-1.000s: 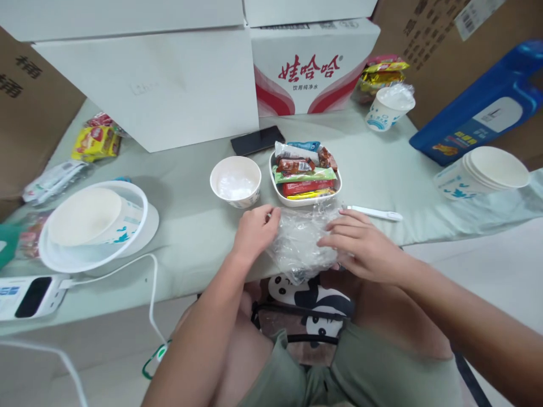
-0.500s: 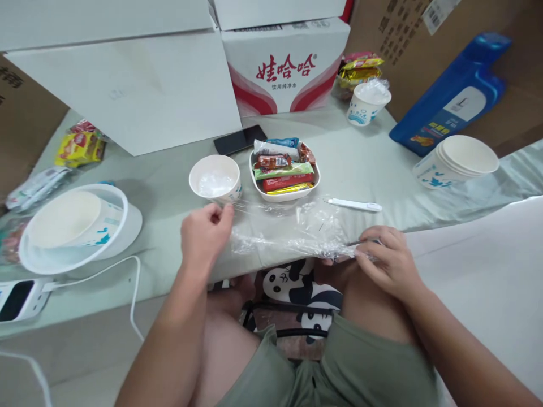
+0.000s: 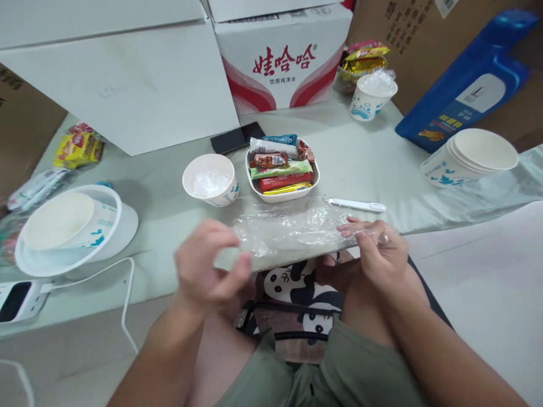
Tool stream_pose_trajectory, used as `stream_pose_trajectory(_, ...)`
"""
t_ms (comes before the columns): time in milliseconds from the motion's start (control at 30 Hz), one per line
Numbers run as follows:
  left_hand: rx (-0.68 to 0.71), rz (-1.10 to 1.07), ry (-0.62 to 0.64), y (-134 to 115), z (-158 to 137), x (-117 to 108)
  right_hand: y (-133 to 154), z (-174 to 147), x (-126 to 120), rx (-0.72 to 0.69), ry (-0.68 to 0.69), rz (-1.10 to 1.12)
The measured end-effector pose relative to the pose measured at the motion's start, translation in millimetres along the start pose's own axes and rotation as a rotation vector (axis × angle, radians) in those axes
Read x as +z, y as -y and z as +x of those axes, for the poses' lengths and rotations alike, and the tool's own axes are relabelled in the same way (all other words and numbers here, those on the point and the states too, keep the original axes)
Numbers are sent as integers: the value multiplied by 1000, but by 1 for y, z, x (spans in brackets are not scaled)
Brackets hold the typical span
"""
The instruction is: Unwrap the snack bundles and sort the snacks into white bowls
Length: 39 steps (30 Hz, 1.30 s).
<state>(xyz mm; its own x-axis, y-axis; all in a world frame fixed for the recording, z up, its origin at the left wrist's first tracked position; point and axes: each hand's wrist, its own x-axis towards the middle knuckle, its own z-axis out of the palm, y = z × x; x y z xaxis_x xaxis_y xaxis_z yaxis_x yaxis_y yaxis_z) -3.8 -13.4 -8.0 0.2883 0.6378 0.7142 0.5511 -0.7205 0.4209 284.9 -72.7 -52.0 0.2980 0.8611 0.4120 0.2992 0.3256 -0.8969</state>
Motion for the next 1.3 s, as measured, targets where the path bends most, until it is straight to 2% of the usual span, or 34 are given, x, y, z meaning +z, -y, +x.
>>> stream_pose_trajectory(33,30,-70,210,-3,-1,1,-2,-2,2,8,-1,-1)
stream_pose_trajectory(67,3,-84,403,-5,-2,2,-4,-3,4,11,8,8)
stream_pose_trajectory(133,-174,-61,645,-4,-3,6,-7,-3,6,6,55,46)
stream_pose_trajectory(167,-286,-55,683,-1,-3,7,-7,-2,7,-2,87,63)
stream_pose_trajectory(267,-541,-81,679,11,0,7,-6,4,10,-61,142,19)
stream_pose_trajectory(333,-618,-125,762,17,3,5,-7,7,11,-116,122,-51)
stream_pose_trajectory(400,-626,-183,836,19,6,3,-9,10,12,-143,93,-107)
stream_pose_trajectory(433,-615,-209,824,19,8,2,-11,10,11,-139,81,-136)
stream_pose_trajectory(533,-602,-244,618,17,11,1,-15,10,9,-83,41,-245)
stream_pose_trajectory(600,-613,-264,549,16,11,1,-15,9,9,-14,13,-326)
stream_pose_trajectory(633,-601,-267,569,16,10,1,-14,9,9,29,7,-365)
stream_pose_trajectory(733,-492,-286,773,13,8,3,-9,9,10,155,26,-447)
stream_pose_trajectory(800,-445,-326,856,12,7,4,-6,10,11,195,36,-466)
stream_pose_trajectory(867,-466,-354,823,11,8,5,-5,11,12,206,27,-479)
stream_pose_trajectory(967,-569,-311,695,8,11,4,-6,12,12,202,20,-493)
stream_pose_trajectory(1033,-558,-300,707,6,11,4,-7,11,12,196,24,-491)
stream_pose_trajectory(1167,-467,-340,850,-2,8,10,-8,10,12,212,50,-472)
stream_pose_trajectory(1300,-573,-430,724,-2,10,9,-9,10,12,217,22,-497)
